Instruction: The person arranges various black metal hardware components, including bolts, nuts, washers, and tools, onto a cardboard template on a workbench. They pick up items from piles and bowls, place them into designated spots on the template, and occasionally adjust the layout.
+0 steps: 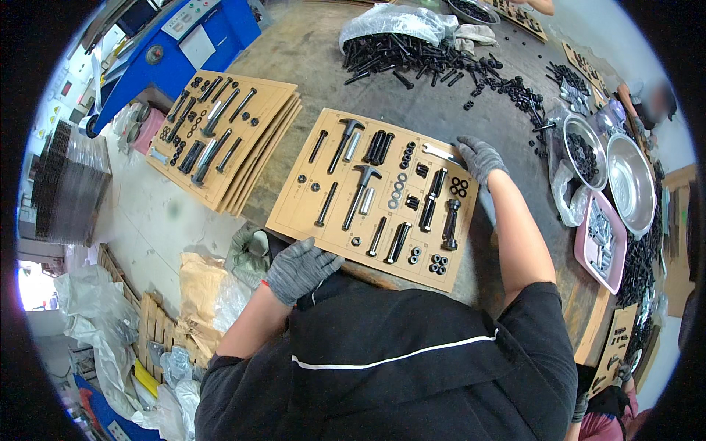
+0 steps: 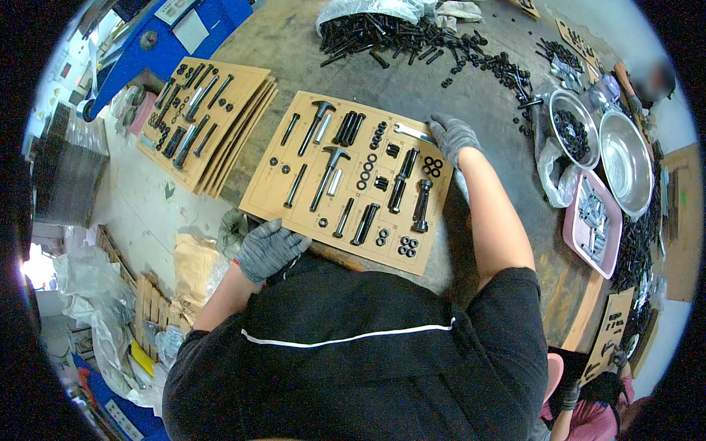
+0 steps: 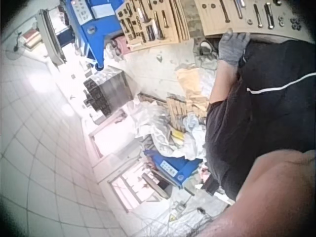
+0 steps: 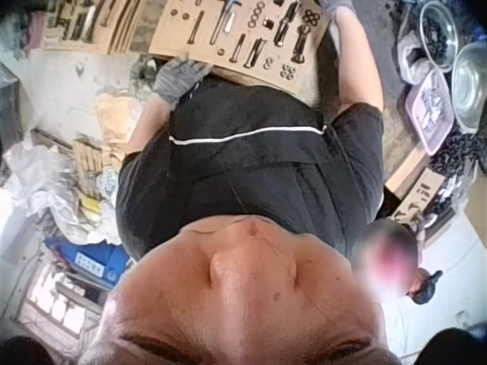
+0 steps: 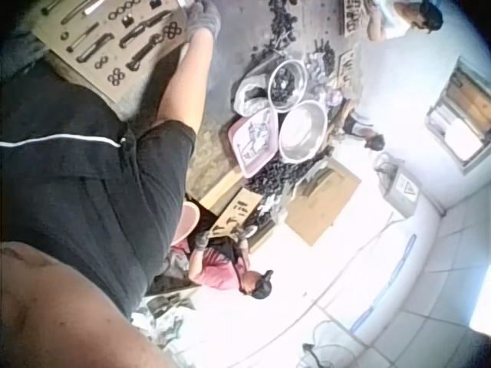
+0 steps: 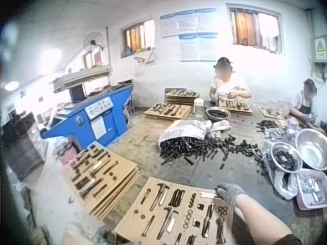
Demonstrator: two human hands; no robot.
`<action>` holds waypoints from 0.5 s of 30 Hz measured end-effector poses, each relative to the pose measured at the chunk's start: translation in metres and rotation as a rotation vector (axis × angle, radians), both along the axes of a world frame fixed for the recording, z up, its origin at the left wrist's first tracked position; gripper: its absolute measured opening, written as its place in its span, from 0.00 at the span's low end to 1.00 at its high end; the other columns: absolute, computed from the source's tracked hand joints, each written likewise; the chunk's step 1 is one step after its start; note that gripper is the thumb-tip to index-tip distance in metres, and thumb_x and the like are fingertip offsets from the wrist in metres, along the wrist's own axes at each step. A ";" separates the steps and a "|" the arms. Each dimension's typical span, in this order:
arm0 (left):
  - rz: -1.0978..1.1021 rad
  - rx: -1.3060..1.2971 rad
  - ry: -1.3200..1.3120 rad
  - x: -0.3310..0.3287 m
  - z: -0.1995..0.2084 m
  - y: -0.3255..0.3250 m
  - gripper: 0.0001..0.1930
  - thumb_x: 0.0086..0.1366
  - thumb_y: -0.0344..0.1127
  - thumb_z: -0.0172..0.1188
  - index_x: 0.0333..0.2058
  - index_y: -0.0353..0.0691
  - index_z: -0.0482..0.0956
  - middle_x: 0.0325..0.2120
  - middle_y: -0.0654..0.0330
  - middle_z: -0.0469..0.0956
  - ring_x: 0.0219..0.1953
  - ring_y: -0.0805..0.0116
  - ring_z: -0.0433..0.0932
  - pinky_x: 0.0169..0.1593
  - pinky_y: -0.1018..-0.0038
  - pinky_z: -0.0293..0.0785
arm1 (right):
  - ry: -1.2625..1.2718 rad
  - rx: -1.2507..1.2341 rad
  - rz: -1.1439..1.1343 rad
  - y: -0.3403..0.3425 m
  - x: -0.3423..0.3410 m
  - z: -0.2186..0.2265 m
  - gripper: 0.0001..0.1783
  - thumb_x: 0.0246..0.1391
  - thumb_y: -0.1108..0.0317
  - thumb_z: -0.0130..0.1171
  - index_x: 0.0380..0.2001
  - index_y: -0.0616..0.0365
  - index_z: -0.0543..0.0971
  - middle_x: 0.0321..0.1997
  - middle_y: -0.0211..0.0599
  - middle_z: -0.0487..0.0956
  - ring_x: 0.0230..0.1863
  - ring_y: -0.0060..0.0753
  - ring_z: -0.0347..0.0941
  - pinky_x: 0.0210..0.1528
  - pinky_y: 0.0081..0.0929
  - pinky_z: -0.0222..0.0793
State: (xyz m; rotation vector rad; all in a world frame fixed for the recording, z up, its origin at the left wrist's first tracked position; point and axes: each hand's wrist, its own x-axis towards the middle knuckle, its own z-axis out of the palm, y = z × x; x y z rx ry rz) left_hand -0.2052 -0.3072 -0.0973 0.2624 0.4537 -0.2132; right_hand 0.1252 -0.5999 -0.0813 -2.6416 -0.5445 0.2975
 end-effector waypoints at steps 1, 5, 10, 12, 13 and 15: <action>-0.007 0.008 0.029 0.005 0.002 -0.002 0.19 0.62 0.34 0.55 0.51 0.36 0.68 0.50 0.48 0.72 0.52 0.51 0.73 0.57 0.52 0.67 | 0.036 0.047 0.017 -0.003 0.013 -0.015 0.19 0.59 0.61 0.49 0.51 0.54 0.74 0.51 0.45 0.77 0.51 0.42 0.73 0.54 0.32 0.65; -0.031 0.128 0.039 0.010 -0.005 -0.004 0.22 0.63 0.32 0.55 0.54 0.36 0.64 0.50 0.48 0.71 0.50 0.52 0.74 0.52 0.57 0.75 | 0.207 0.025 -0.065 0.015 0.031 -0.021 0.16 0.55 0.64 0.53 0.45 0.56 0.78 0.42 0.40 0.80 0.41 0.36 0.75 0.48 0.30 0.68; -0.041 0.243 0.055 0.009 -0.008 -0.003 0.24 0.62 0.30 0.55 0.56 0.35 0.62 0.51 0.47 0.71 0.51 0.52 0.74 0.49 0.60 0.78 | 0.203 -0.036 -0.088 0.016 0.027 -0.012 0.12 0.50 0.65 0.57 0.37 0.57 0.81 0.33 0.40 0.82 0.34 0.34 0.76 0.43 0.32 0.70; -0.038 0.229 0.005 0.009 -0.008 -0.001 0.25 0.62 0.31 0.56 0.56 0.35 0.61 0.51 0.47 0.71 0.51 0.52 0.74 0.49 0.59 0.78 | 0.197 -0.020 -0.102 0.012 0.027 -0.004 0.12 0.50 0.65 0.58 0.37 0.56 0.82 0.32 0.39 0.82 0.33 0.33 0.76 0.41 0.31 0.70; -0.041 0.218 -0.017 0.010 -0.005 -0.003 0.25 0.62 0.31 0.56 0.57 0.35 0.61 0.51 0.47 0.71 0.51 0.52 0.74 0.49 0.59 0.78 | 0.211 0.026 -0.116 0.009 0.026 0.003 0.12 0.49 0.64 0.58 0.36 0.56 0.82 0.31 0.39 0.82 0.32 0.33 0.76 0.40 0.31 0.70; -0.034 0.218 -0.020 0.013 0.005 -0.005 0.25 0.62 0.31 0.56 0.57 0.35 0.60 0.51 0.47 0.71 0.51 0.52 0.74 0.49 0.60 0.78 | 0.153 -0.017 -0.102 0.007 0.025 0.019 0.12 0.50 0.64 0.57 0.36 0.56 0.82 0.30 0.39 0.81 0.31 0.33 0.76 0.40 0.31 0.70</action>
